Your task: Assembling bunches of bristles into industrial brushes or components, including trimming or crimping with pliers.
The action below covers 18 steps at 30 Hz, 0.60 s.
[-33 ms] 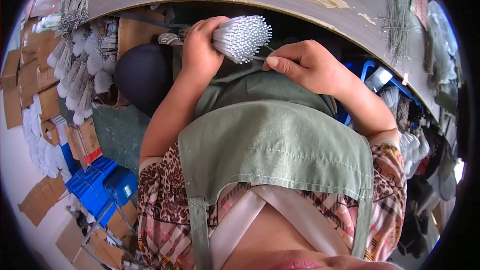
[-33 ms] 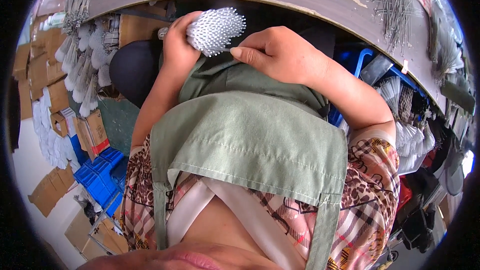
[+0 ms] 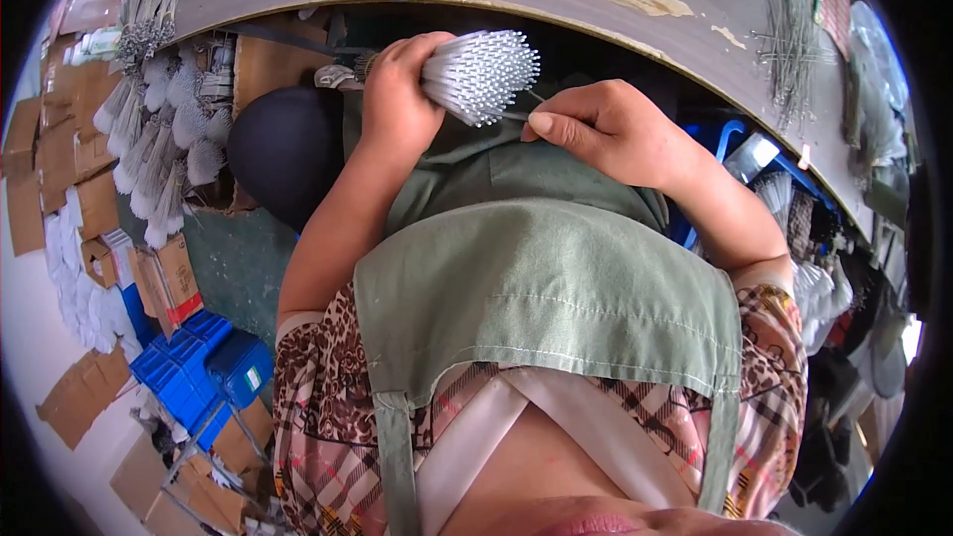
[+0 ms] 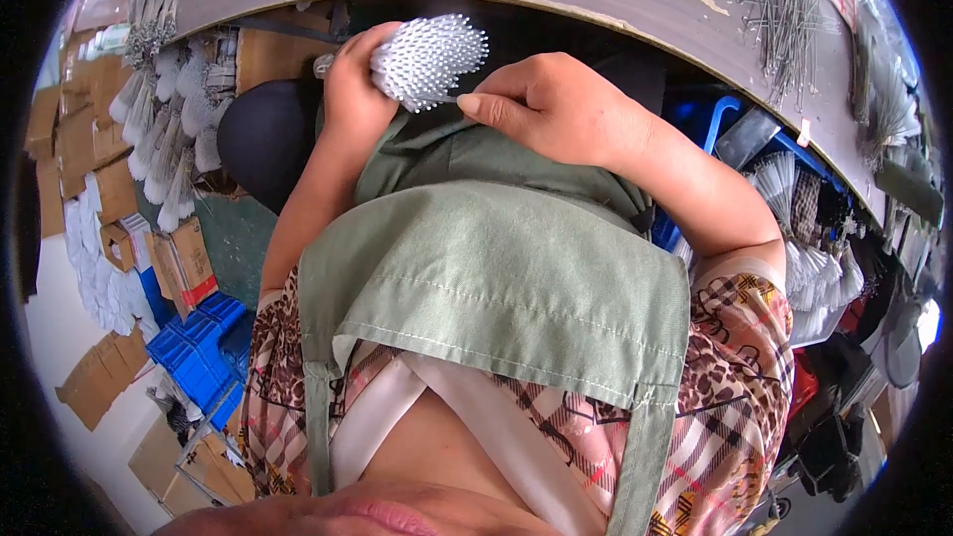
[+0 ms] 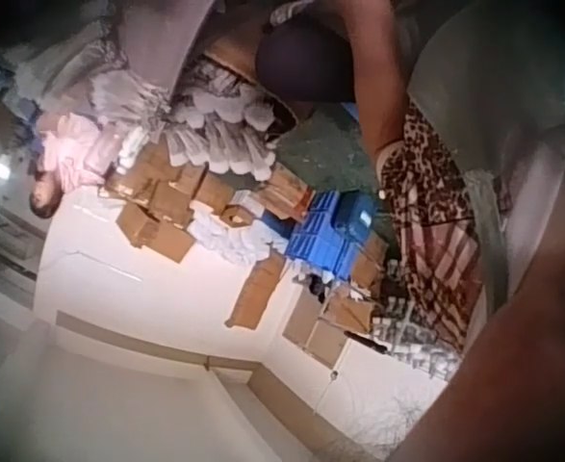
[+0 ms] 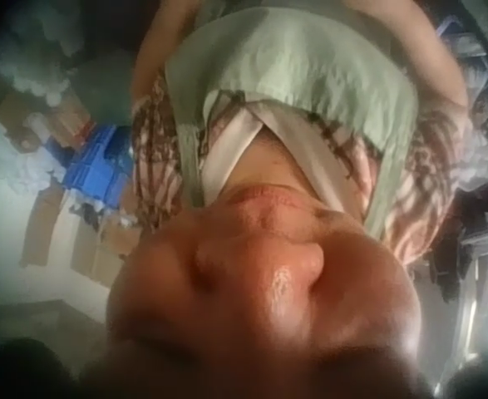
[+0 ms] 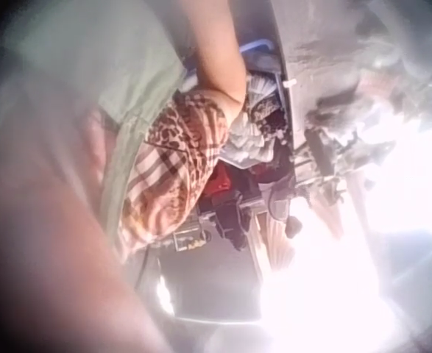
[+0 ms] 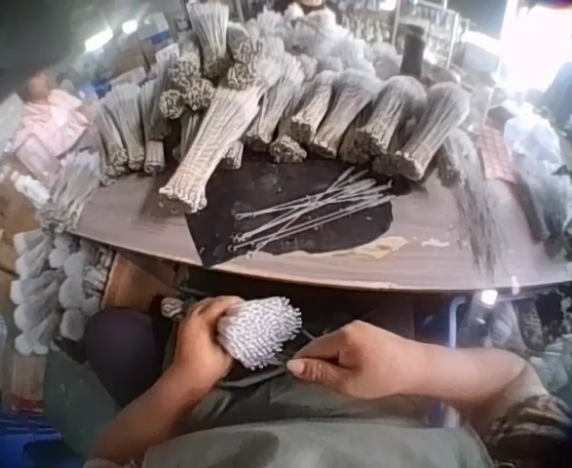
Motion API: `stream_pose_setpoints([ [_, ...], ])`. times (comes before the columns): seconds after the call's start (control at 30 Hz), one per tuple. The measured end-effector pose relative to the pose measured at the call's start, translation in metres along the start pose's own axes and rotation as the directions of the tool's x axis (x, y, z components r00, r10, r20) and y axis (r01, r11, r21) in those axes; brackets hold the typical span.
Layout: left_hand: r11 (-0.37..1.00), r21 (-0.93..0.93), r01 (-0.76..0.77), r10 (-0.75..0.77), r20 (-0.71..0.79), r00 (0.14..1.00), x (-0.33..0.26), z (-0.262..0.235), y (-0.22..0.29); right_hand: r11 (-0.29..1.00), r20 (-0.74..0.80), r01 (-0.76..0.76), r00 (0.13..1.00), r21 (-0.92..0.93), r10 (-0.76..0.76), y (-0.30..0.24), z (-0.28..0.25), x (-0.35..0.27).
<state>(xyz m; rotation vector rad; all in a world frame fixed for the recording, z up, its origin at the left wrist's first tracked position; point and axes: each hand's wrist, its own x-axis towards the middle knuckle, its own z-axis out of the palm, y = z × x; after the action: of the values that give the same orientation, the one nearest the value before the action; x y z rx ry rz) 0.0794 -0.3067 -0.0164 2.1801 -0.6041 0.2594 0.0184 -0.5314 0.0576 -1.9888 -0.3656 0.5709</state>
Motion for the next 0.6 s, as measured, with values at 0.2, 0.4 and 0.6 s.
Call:
stream_pose_setpoints([
  [0.2,1.000,0.014,0.019,-0.019,0.013,1.000,-0.0007,-0.0006,0.0001,1.000,-0.049,0.008,0.999,0.020,-0.007,-0.0003,0.0038,0.0030],
  [0.4,1.000,0.029,0.013,-0.013,0.011,1.000,0.0001,-0.0017,0.0020,0.999,-0.033,0.016,0.999,-0.042,-0.017,0.0010,0.0044,0.0054],
  [0.6,1.000,0.019,0.005,-0.005,0.003,1.000,0.0003,-0.0017,0.0018,0.993,-0.077,0.078,0.993,-0.085,-0.084,0.0020,0.0056,0.0057],
])
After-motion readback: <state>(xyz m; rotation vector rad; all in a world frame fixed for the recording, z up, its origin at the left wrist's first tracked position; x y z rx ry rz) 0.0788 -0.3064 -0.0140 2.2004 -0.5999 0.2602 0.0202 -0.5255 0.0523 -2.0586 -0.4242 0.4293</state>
